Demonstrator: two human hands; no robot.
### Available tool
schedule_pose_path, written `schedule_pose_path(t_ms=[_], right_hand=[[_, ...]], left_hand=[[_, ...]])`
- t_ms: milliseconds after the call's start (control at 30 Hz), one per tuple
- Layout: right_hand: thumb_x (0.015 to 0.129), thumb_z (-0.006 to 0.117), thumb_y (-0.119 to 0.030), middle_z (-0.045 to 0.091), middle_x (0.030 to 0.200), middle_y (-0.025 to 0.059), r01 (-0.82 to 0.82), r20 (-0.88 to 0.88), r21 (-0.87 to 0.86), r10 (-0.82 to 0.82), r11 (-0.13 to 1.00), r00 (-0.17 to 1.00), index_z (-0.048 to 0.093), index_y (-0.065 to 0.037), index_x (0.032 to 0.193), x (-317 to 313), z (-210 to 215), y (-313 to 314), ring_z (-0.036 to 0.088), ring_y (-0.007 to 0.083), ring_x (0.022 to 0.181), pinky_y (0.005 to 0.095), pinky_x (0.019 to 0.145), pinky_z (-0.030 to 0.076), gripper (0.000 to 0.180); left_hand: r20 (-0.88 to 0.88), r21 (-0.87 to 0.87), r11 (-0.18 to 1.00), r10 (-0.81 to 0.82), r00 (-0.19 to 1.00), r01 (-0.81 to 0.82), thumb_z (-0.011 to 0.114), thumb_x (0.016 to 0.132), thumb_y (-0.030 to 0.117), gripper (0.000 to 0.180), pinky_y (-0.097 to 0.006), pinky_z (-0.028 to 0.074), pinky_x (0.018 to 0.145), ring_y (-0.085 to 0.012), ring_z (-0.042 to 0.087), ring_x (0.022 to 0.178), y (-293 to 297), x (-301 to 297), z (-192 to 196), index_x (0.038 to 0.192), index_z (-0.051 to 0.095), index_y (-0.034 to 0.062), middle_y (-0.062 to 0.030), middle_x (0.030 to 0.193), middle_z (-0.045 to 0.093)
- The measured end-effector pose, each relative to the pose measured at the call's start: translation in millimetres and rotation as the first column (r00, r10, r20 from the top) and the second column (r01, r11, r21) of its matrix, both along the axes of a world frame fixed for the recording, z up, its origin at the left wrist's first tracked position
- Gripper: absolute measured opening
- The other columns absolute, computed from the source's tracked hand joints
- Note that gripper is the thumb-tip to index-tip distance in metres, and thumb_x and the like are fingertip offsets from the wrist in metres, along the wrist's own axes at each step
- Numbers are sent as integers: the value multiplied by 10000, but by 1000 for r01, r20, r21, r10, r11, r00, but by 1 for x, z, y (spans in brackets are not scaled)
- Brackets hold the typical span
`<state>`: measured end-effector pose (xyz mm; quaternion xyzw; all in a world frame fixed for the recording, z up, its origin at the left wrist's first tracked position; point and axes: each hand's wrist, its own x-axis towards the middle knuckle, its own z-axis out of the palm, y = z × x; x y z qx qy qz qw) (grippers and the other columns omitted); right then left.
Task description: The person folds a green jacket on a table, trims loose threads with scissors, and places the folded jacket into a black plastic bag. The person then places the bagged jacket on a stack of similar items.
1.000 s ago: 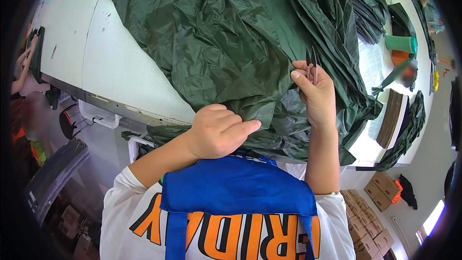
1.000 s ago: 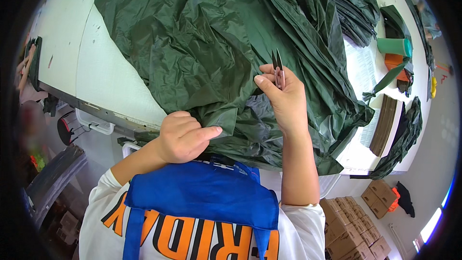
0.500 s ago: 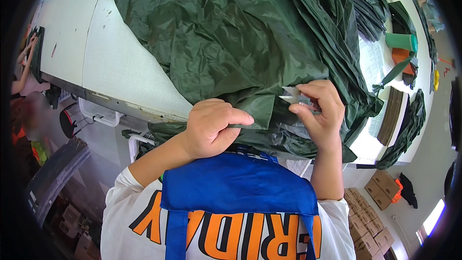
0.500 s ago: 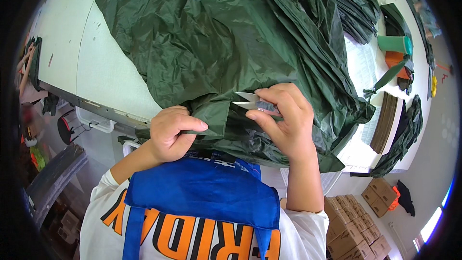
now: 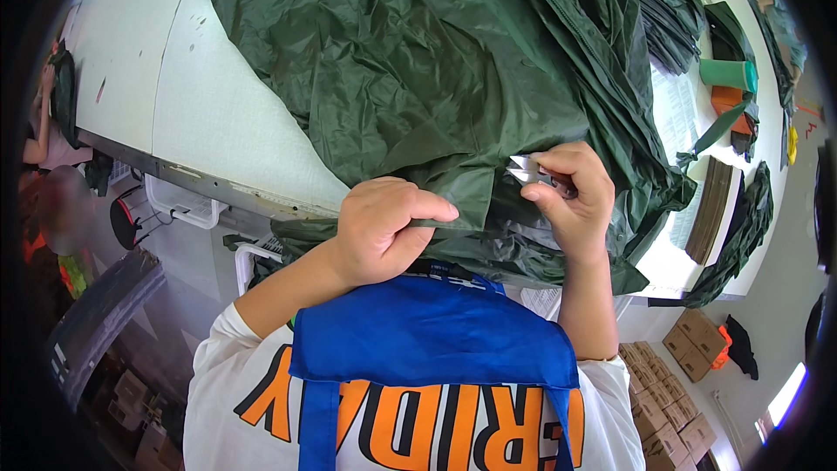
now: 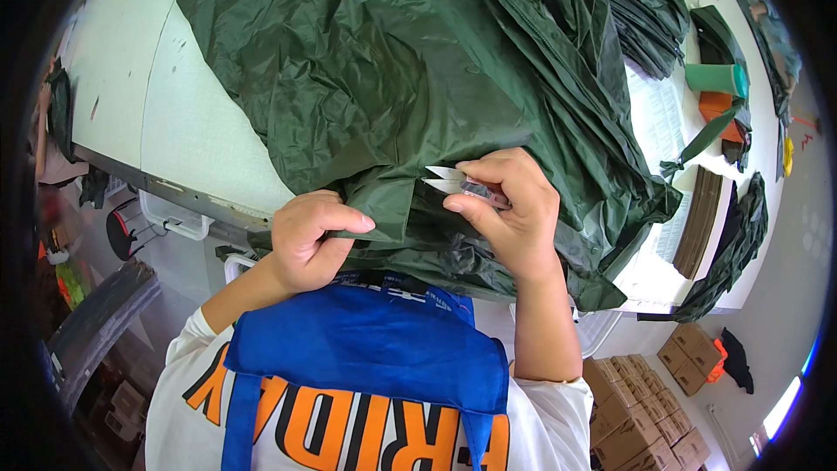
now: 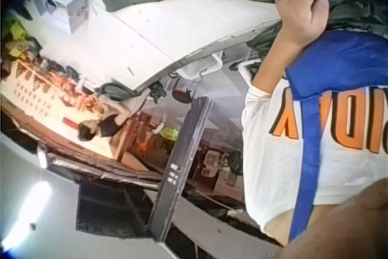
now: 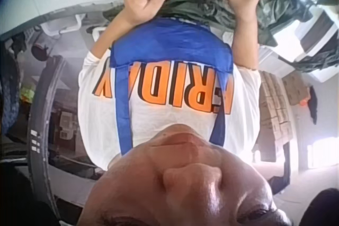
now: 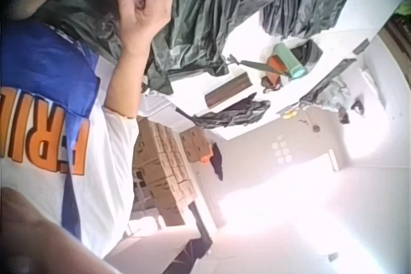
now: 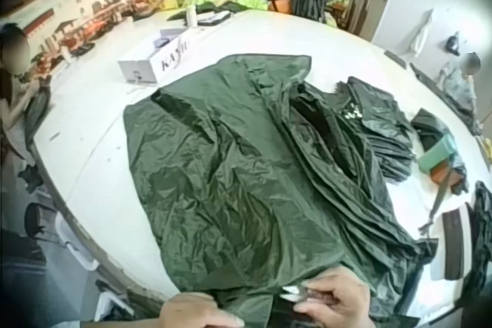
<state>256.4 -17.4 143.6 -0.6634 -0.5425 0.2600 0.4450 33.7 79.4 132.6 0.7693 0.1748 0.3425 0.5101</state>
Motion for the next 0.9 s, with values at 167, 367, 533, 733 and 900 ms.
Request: schedule_pose_path(t_ms=[167,367,533,733,900], right_hand=[[641,832,-118,628,812,76,-31,74,43,28,999,997,658,-4,897,-3,-1,3,578,160,696,243,566,442,330],[674,821,-175,630,810,73,14,-22,43,-13,999,1000,649,-23,847,1,-4,3,554,140,660,235,551,416,288],[734,767,-160,524,792,-7,408,-14,-75,-410,910,912,624,-15,1038,85,-37,34,455,71,646,199,591,381,366],[806,680,-298,633,1058,109,417,743,-216,-129,883,657,605,-101,1021,132,-86,63,621,340,885,420,738,506,301],[837,627,-221,635,859,142,492,573,-186,-313,850,758,618,-71,882,139,-55,59,616,353,771,416,673,485,156]], left_hand=[[-14,-8,1000,-11,1000,10,608,688,-48,189,-305,455,525,-208,576,543,-1,-1,2,852,643,40,-68,748,657],[-43,6,1000,-20,999,21,587,696,-63,204,-317,448,520,-228,575,557,0,-1,1,868,634,38,-80,755,659],[-547,-160,975,-215,809,151,579,754,57,175,-411,500,620,-332,623,700,-8,-10,-26,922,627,53,-156,781,648],[-818,-203,933,-328,473,296,589,852,273,236,-457,509,682,-362,638,777,-13,-5,-48,955,646,69,-176,795,653],[-435,-556,824,-399,807,108,569,919,153,157,-230,411,539,-58,515,590,34,18,-38,1030,618,53,14,681,589]])
